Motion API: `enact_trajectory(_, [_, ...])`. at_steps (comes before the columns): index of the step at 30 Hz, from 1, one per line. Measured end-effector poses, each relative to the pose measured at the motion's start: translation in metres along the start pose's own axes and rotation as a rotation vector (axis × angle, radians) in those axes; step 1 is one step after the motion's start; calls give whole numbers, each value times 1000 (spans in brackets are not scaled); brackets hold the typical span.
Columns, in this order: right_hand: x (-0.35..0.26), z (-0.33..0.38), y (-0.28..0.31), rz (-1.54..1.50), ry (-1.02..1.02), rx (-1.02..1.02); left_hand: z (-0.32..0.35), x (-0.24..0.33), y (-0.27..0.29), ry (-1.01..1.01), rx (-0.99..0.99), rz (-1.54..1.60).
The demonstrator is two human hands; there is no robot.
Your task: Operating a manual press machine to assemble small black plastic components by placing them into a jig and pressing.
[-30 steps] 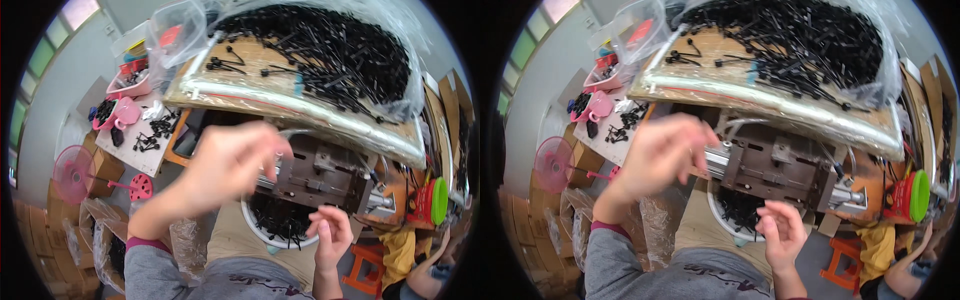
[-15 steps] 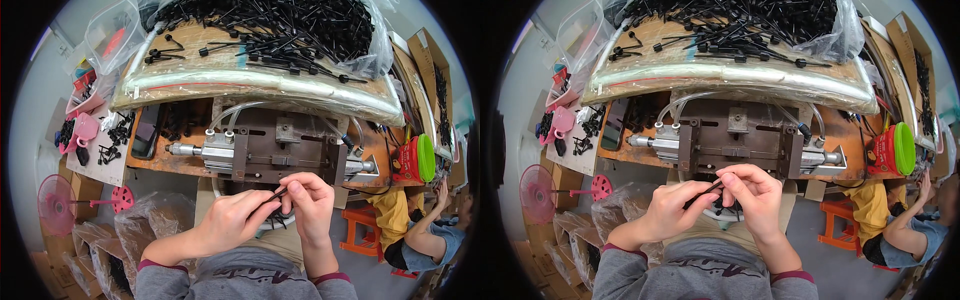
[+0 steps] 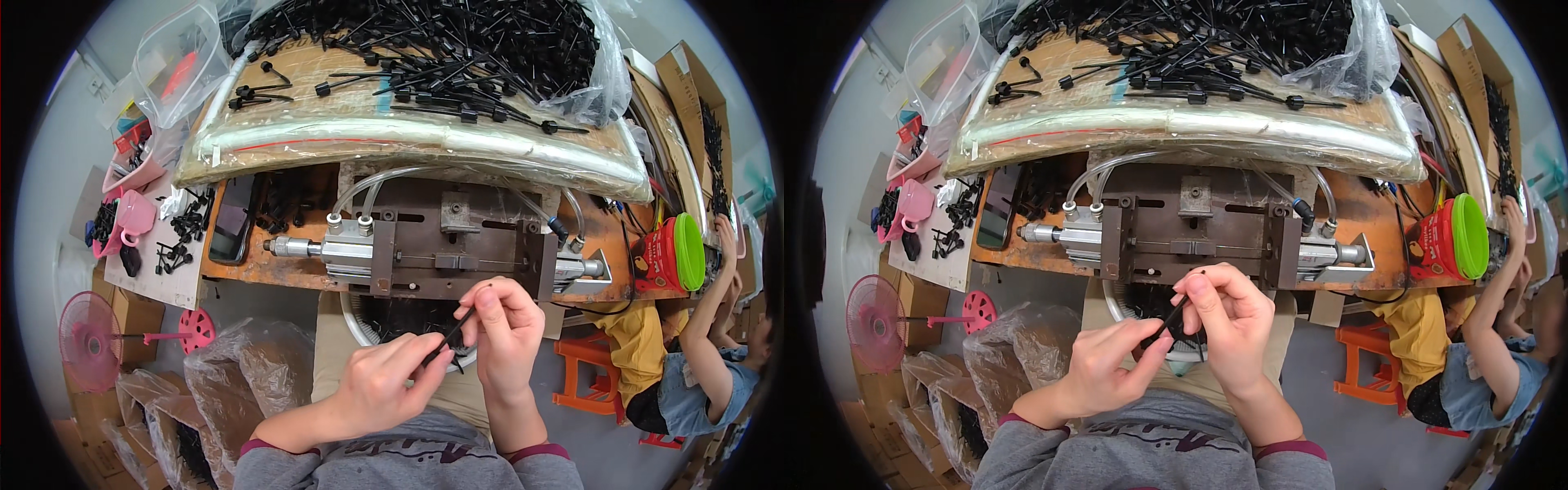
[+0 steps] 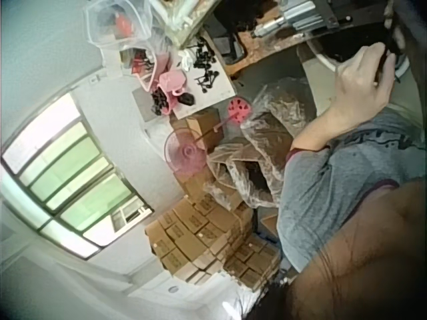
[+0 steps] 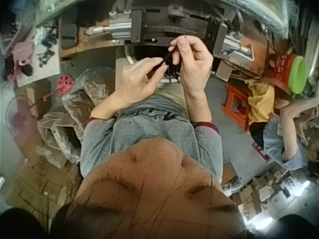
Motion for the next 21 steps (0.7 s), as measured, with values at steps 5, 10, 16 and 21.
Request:
enact_trajectory(5, [-22, 1, -13, 16, 172, 49, -2, 18, 1, -41, 38, 60])
enact_trajectory(10, [-44, -20, 10, -208, 364, 167, 11, 18, -1, -28, -170, 257])
enact_trajectory(16, [-99, -13, 11, 76, 578, 267, 2, -10, 56, 92, -69, 169])
enact_trajectory(21, [-55, -3, 21, 146, 494, 292, -111, 7, 207, -339, 754, -510])
Point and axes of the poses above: each hand's wrist, its own z-axis away from the middle knuckle, its own y-axis out of the back of the hand, x = y × z, the point moved 4 cm from there along -z, towards the middle knuckle, and after that the axes turned 1 degree about -y, right-handed, at the moved point
